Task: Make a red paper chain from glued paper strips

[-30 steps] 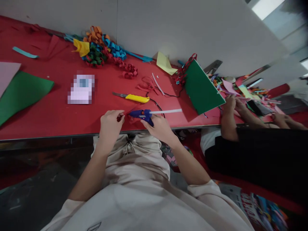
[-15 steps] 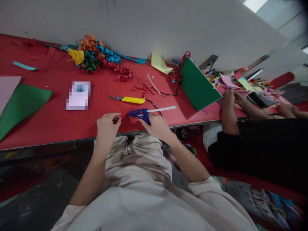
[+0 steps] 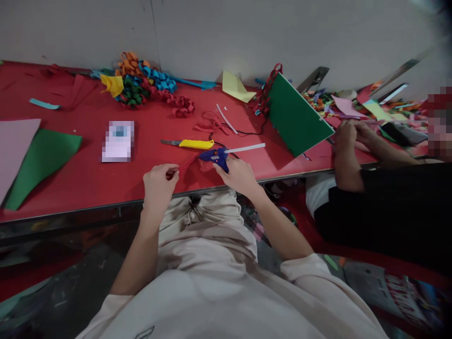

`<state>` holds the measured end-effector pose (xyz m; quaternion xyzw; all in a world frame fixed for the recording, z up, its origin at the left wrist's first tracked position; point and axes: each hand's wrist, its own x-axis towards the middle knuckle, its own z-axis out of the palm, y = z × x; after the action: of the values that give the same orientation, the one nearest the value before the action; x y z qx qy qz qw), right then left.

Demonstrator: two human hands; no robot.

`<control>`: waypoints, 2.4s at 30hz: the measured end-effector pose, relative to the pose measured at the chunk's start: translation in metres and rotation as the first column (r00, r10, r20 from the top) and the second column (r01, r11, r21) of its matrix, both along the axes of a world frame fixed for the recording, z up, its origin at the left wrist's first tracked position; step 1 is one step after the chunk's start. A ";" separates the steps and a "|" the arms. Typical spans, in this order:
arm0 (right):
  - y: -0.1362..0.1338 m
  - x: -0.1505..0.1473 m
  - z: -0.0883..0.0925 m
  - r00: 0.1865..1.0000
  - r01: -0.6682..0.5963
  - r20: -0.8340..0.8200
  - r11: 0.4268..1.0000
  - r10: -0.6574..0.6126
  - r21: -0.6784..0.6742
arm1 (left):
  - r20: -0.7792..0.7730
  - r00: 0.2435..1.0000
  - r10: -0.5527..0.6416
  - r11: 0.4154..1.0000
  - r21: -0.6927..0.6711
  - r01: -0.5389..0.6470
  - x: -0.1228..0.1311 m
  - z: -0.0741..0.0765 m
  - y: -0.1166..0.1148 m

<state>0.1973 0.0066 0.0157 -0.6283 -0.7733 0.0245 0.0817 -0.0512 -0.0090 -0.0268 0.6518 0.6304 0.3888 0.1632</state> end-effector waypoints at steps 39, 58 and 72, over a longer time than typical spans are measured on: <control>-0.020 -0.058 -0.027 0.906 -0.405 -0.057 0.897 0.420 0.175 | -0.619 0.768 -0.165 0.954 0.098 0.284 -0.016 0.006 -0.030; -0.028 -0.040 -0.044 0.973 -0.134 -0.147 0.955 0.177 0.263 | -0.305 0.916 -0.260 0.965 -0.040 0.261 0.000 0.012 0.001; -0.016 -0.036 -0.032 0.537 -0.345 -0.780 0.927 0.321 0.145 | 0.219 0.943 -0.252 0.967 0.084 0.239 -0.014 0.022 -0.050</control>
<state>0.1616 -0.0092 -0.0161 -0.3941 -0.7609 0.3249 0.4002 -0.0656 -0.0588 -0.0049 0.6807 0.5102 0.4550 0.2633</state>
